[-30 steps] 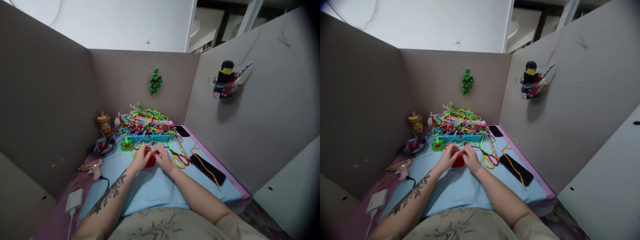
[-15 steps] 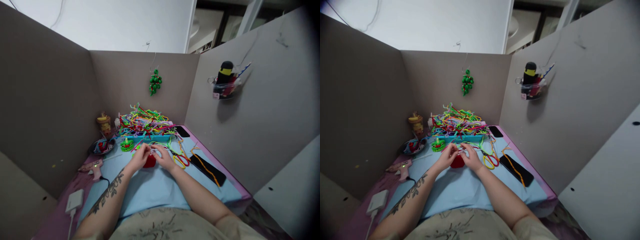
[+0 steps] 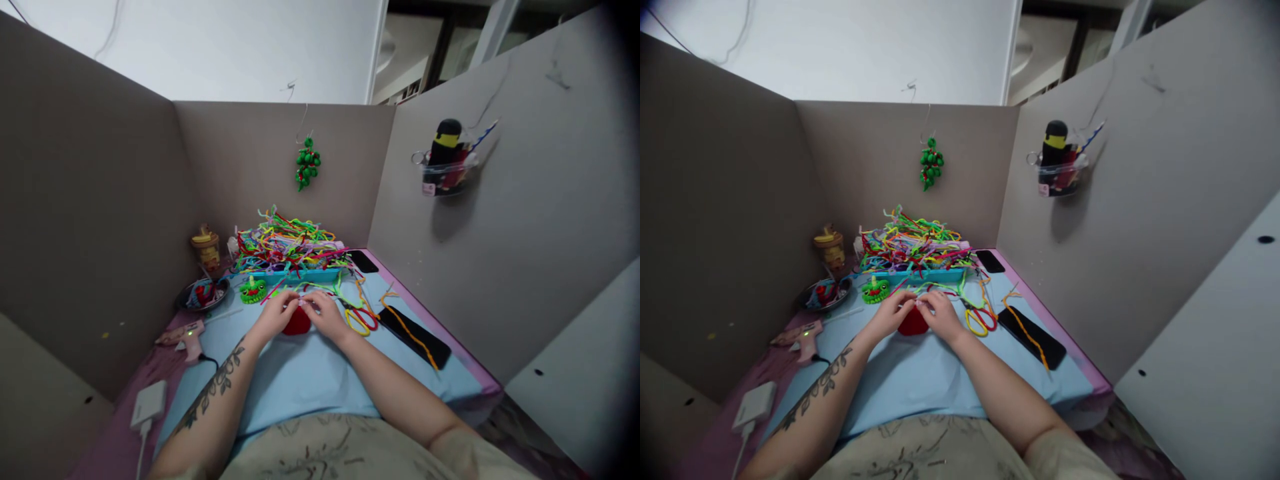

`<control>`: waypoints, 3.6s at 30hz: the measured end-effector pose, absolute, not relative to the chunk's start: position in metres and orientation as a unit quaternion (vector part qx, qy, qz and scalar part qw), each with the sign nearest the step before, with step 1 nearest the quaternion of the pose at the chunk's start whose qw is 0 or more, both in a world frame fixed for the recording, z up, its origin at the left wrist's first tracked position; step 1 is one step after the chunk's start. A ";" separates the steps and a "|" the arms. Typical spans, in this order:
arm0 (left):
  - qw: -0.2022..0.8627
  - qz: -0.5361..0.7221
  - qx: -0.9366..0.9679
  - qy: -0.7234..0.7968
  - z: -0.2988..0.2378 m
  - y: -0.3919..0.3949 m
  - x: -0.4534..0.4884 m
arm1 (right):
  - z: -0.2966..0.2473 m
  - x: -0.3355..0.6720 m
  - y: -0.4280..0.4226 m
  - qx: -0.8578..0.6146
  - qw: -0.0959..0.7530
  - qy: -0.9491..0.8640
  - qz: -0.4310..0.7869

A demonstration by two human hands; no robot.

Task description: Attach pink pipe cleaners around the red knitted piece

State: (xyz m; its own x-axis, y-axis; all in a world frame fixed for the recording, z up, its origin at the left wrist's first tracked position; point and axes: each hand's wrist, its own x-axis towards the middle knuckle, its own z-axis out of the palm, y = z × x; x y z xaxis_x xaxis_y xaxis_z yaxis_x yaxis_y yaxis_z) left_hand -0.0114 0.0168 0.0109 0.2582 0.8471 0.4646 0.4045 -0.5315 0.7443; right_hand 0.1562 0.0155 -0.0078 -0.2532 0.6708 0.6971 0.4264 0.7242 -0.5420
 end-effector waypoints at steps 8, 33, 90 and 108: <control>0.216 0.420 0.771 0.427 0.011 0.013 -0.006 | -0.011 0.153 0.014 -0.351 0.494 -0.787 0.115; 0.381 0.305 0.624 0.610 0.002 0.030 -0.023 | -0.031 0.148 0.029 -0.435 0.448 -0.741 0.247; 0.282 0.403 0.740 0.459 -0.009 0.018 -0.005 | -0.019 0.152 0.023 -0.386 0.506 -0.746 0.196; 0.212 0.349 0.789 0.459 0.009 0.005 -0.001 | -0.022 0.154 0.026 -0.383 0.484 -0.765 0.182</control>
